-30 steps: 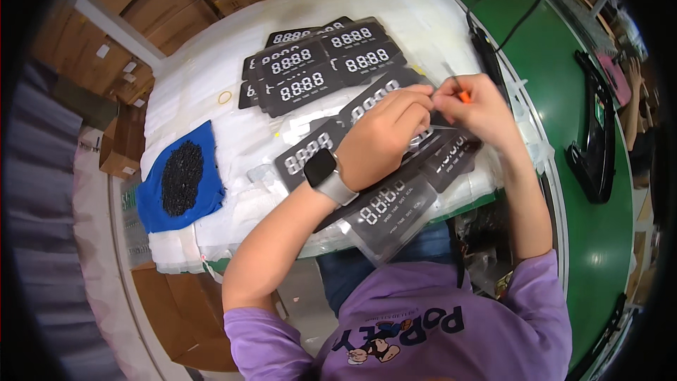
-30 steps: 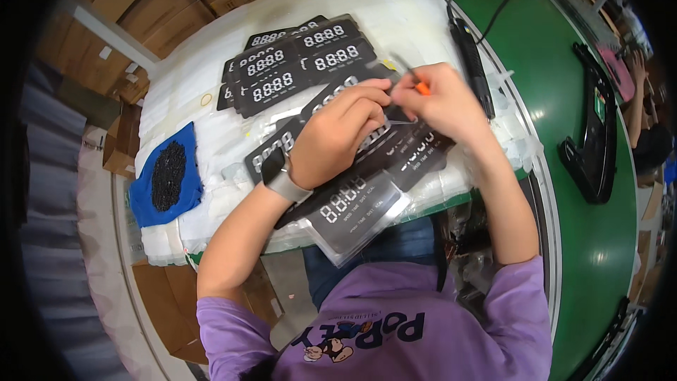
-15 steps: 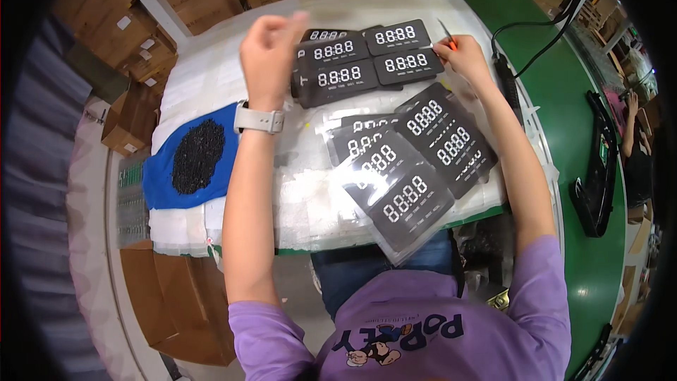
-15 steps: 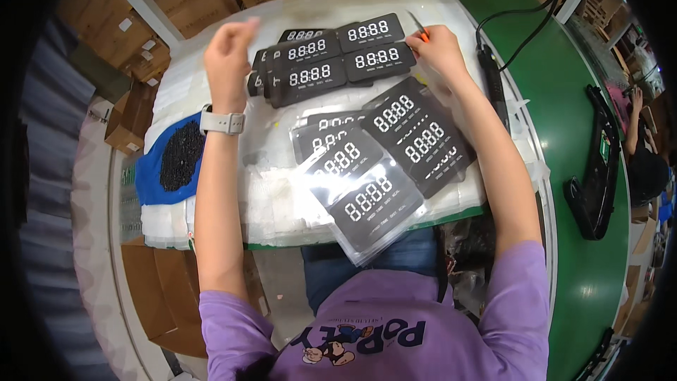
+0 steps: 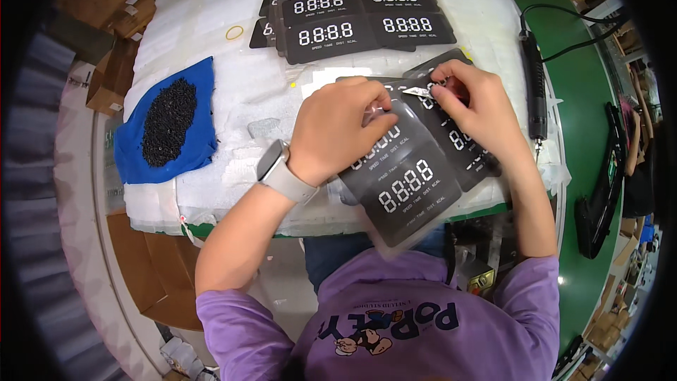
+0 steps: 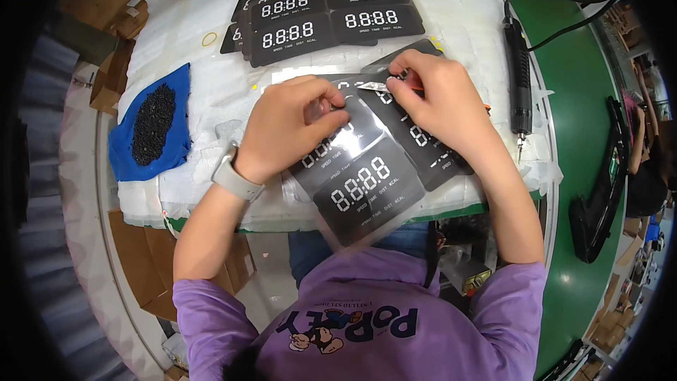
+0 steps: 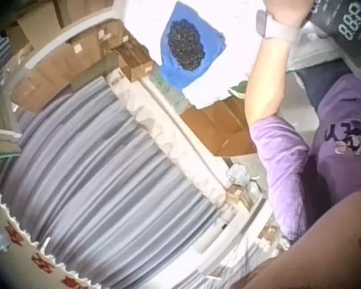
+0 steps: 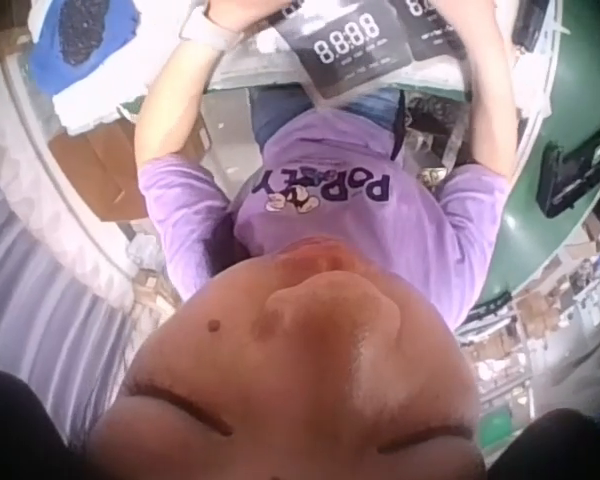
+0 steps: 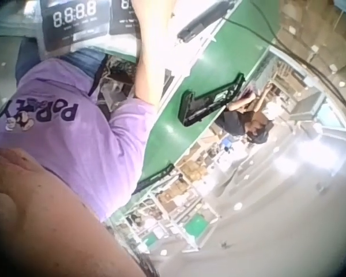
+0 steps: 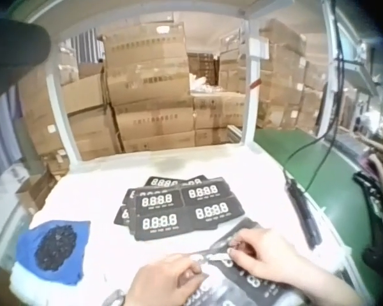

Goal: Peeling off protective plastic film from digital display panels using a small tool to lift the edges.

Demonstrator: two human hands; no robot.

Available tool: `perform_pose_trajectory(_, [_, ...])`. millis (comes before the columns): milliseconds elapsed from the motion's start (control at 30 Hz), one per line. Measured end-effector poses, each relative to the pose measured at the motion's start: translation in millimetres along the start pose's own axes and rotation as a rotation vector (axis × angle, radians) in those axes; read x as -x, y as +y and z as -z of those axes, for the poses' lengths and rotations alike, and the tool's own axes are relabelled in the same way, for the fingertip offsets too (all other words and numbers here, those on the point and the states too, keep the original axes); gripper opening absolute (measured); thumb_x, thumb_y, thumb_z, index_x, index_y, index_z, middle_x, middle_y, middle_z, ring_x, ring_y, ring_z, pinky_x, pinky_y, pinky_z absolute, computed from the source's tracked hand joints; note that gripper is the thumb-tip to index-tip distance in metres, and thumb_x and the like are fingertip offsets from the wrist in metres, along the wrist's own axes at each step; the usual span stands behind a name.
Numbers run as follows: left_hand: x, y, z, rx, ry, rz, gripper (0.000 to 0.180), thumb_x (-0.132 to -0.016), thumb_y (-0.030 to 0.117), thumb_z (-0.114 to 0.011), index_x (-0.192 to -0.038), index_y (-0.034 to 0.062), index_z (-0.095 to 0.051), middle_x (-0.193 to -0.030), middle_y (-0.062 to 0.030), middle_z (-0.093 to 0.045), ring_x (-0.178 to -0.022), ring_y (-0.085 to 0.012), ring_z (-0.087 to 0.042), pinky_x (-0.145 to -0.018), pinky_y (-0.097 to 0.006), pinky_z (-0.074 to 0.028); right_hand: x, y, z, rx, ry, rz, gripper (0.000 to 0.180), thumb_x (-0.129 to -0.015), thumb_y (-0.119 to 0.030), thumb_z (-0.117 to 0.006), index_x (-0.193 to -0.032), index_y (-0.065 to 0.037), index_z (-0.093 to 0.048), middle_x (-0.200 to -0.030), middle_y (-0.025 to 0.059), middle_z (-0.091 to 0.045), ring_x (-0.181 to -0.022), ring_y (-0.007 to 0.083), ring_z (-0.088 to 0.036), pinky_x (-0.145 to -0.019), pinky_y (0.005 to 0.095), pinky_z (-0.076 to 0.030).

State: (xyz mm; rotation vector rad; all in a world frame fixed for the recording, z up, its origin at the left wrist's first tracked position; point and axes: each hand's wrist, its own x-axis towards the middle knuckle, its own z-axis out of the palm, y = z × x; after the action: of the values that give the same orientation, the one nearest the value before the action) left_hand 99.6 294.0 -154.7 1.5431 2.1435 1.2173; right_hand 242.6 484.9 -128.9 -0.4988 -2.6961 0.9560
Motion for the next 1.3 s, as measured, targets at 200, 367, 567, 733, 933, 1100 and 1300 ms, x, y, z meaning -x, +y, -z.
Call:
perform_pose_trajectory(200, [-2,1,-15,-0.167,0.025,-0.007,0.016,-0.082,0.016,-0.080,-0.091,0.0065,-0.071,-0.081,-0.0058,-0.065,-0.065,-0.0218,-0.065,-0.061,-0.034,-0.050,5,15,-13,0.110,0.120,0.235,0.016,-0.086,-0.011,-0.072,-0.079,-0.001,-0.061,-0.076,0.0128,-0.061,-0.065,0.0358,-0.061,-0.059,0.0431,-0.048])
perform_pose_trajectory(367, [-1,4,-18,-0.202,0.066,-0.061,0.013,-0.083,0.013,-0.081,-0.084,0.0060,-0.070,-0.076,-0.0054,-0.061,-0.062,-0.0210,-0.065,-0.056,-0.034,-0.049,7,9,-9,0.139,0.078,0.232,0.015,-0.086,-0.011,-0.071,-0.079,-0.002,-0.062,-0.076,0.0128,-0.062,-0.066,0.0367,-0.062,-0.059,0.0447,-0.048])
perform_pose_trajectory(567, [-3,6,-18,-0.210,0.061,-0.085,0.014,-0.083,0.013,-0.081,-0.082,0.0058,-0.069,-0.074,-0.0055,-0.060,-0.060,-0.0205,-0.063,-0.054,-0.034,-0.047,9,8,-11,0.101,0.052,0.225,0.013,-0.086,-0.011,-0.071,-0.081,-0.002,-0.064,-0.075,0.0136,-0.062,-0.067,0.0372,-0.062,-0.060,0.0449,-0.048])
perform_pose_trajectory(733, [-2,7,-17,-0.210,0.060,-0.079,0.016,-0.083,0.013,-0.081,-0.081,0.0053,-0.068,-0.073,-0.0056,-0.058,-0.059,-0.0207,-0.061,-0.054,-0.035,-0.047,11,12,-14,0.105,0.144,0.157,0.013,-0.087,-0.011,-0.073,-0.083,-0.002,-0.065,-0.075,0.0133,-0.061,-0.066,0.0367,-0.062,-0.060,0.0451,-0.049])
perform_pose_trajectory(933, [-1,6,-18,-0.226,0.057,-0.085,0.015,-0.085,0.016,-0.078,-0.082,0.0069,-0.067,-0.074,-0.0059,-0.058,-0.061,-0.0252,-0.061,-0.053,-0.037,-0.046,15,7,-13,0.149,0.168,0.234,0.012,-0.086,-0.011,-0.074,-0.083,-0.003,-0.065,-0.077,0.0117,-0.058,-0.064,0.0355,-0.062,-0.056,0.0452,-0.049])
perform_pose_trajectory(1100, [0,6,-19,-0.229,0.054,-0.102,0.016,-0.087,0.020,-0.076,-0.083,0.0086,-0.065,-0.074,-0.0058,-0.058,-0.063,-0.0291,-0.062,-0.052,-0.039,-0.046,12,14,-10,0.157,0.095,0.318,0.011,-0.086,-0.010,-0.073,-0.083,-0.003,-0.065,-0.078,0.0118,-0.057,-0.063,0.0357,-0.062,-0.056,0.0452,-0.049])
perform_pose_trajectory(1300, [-2,9,-22,-0.161,0.109,-0.071,0.011,-0.084,0.016,-0.077,-0.089,0.0102,-0.069,-0.086,-0.0042,-0.062,-0.073,-0.0272,-0.066,-0.058,-0.039,-0.050,12,15,-11,0.167,0.101,0.422,0.013,-0.086,-0.010,-0.074,-0.083,-0.003,-0.063,-0.082,0.0105,-0.057,-0.061,0.0346,-0.061,-0.054,0.0438,-0.048])
